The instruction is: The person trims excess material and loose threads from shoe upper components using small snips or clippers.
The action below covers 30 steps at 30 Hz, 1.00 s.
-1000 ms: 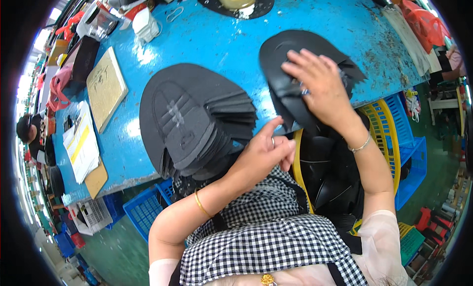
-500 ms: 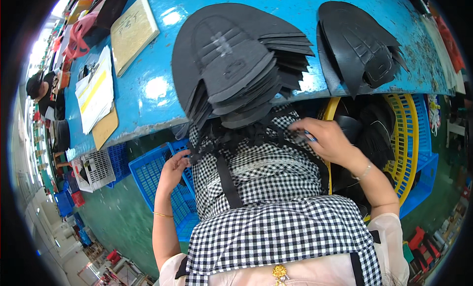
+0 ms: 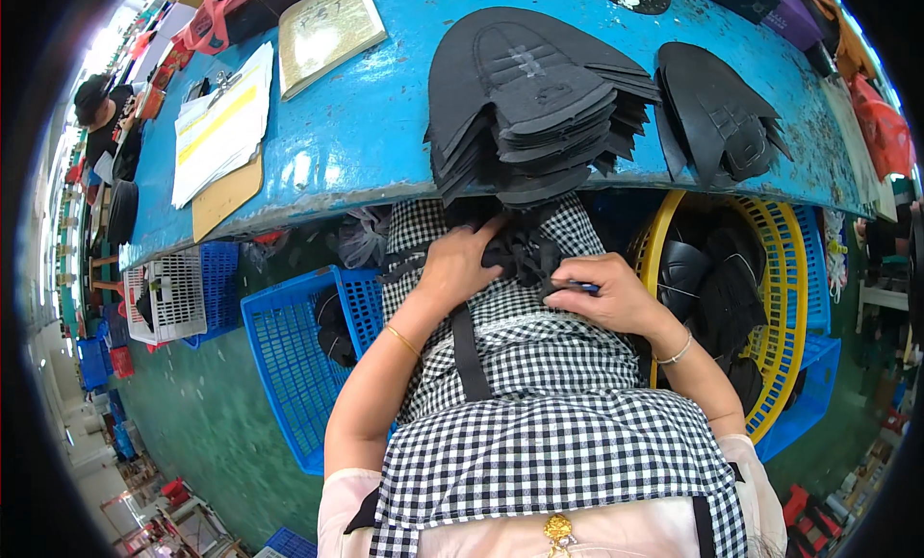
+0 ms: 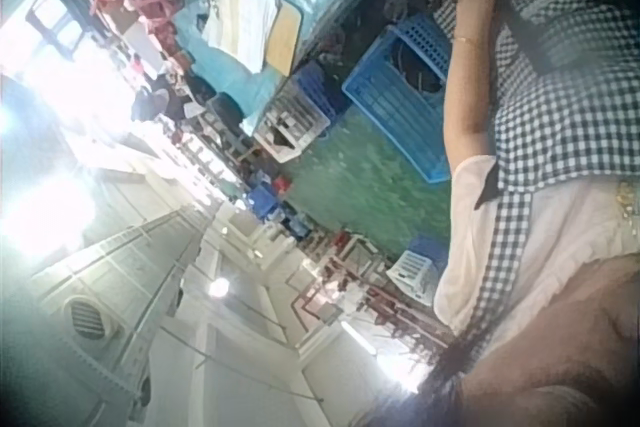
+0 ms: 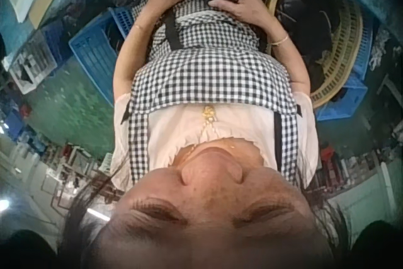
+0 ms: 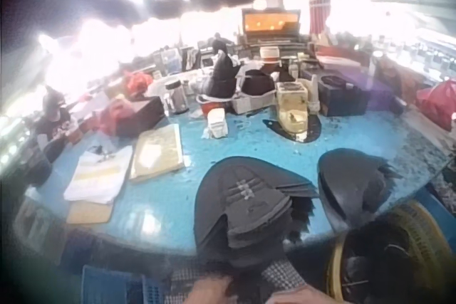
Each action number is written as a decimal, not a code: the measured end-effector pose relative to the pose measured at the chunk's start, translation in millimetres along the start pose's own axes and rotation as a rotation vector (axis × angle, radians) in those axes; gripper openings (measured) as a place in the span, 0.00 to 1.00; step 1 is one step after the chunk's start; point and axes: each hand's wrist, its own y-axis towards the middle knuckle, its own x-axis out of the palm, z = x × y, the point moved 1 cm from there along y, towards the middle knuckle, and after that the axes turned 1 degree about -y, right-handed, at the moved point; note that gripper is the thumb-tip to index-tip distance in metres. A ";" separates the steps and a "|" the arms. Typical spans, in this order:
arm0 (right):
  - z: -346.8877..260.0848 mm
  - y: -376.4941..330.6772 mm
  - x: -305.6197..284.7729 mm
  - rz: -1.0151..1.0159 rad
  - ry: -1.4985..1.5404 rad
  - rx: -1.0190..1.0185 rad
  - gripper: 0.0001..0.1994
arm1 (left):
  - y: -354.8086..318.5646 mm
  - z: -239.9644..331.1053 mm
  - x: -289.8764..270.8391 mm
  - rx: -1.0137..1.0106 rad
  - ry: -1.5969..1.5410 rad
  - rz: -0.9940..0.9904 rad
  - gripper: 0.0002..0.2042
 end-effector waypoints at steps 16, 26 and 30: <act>-12.6 -5.7 -25.3 0.156 0.572 0.013 0.19 | -62.1 -38.5 -184.5 0.055 -1.589 0.283 0.18; -26.7 21.7 -27.3 0.132 0.791 -0.149 0.18 | -66.6 -51.3 -242.2 0.064 -1.562 0.306 0.28; -34.6 13.1 -47.5 0.298 0.819 -0.230 0.18 | -65.3 -72.3 -243.0 0.196 -1.351 0.245 0.27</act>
